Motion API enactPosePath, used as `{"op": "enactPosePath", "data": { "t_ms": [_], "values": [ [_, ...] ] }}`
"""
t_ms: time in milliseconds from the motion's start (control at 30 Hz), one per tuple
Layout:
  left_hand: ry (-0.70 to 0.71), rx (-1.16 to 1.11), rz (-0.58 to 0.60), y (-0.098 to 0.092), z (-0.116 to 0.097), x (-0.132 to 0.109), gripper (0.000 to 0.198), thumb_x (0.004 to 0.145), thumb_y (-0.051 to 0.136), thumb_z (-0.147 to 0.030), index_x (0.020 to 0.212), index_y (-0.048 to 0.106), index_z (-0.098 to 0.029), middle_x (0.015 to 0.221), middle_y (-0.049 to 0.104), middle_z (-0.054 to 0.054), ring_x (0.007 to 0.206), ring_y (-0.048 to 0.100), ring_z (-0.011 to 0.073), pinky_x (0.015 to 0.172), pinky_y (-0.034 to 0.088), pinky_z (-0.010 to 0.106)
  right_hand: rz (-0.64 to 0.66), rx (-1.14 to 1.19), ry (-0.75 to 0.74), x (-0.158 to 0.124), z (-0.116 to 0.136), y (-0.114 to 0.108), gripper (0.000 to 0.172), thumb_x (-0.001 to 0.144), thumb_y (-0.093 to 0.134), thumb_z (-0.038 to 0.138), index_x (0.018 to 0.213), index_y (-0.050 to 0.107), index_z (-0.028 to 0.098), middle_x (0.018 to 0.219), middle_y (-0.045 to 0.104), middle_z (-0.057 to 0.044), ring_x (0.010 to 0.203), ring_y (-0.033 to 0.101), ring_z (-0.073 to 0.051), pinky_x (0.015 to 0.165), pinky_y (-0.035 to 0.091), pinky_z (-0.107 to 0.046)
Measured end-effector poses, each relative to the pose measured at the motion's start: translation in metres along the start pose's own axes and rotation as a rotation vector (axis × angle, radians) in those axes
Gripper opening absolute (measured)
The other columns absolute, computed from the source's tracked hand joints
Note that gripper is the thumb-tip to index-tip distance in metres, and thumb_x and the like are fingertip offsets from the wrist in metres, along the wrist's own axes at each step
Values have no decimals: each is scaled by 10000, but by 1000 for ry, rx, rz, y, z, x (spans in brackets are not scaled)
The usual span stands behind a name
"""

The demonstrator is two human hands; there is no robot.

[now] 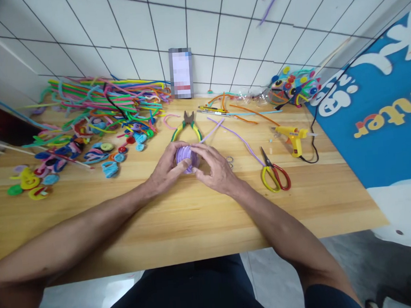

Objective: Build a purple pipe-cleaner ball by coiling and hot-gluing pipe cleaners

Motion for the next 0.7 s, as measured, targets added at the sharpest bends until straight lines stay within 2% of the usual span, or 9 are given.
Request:
{"op": "enactPosePath", "data": {
  "t_ms": [333,533,700],
  "values": [
    [-41,0,24,0,1,0,350,1028,601,-361,1346,581,-215,1306,689,107,1228,650,266,1141,533,455,-26,-46,22,0,-3,6,633,950,724,244,1561,566,294,1573,659,-148,1474,627,-333,1201,576,-577],
    [-54,-7,25,1,6,0,433,941,657,-322,1347,579,-192,1292,683,117,1203,667,278,1108,551,471,-49,-53,-18,0,0,5,607,966,724,243,1551,564,270,1553,668,-164,1453,642,-316,1170,601,-548],
    [-93,-31,17,2,12,-2,438,928,676,-310,1341,580,-203,1283,686,110,1178,675,270,1077,566,456,-38,-43,1,0,-1,6,615,966,716,244,1559,561,288,1565,665,-150,1457,639,-322,1182,588,-564]
  ]
}}
Point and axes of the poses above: each hand's wrist, its own x-axis towards the middle knuckle, its own y-axis out of the palm, z = x × y, the point moved 9 cm from there along x, towards the middle knuckle
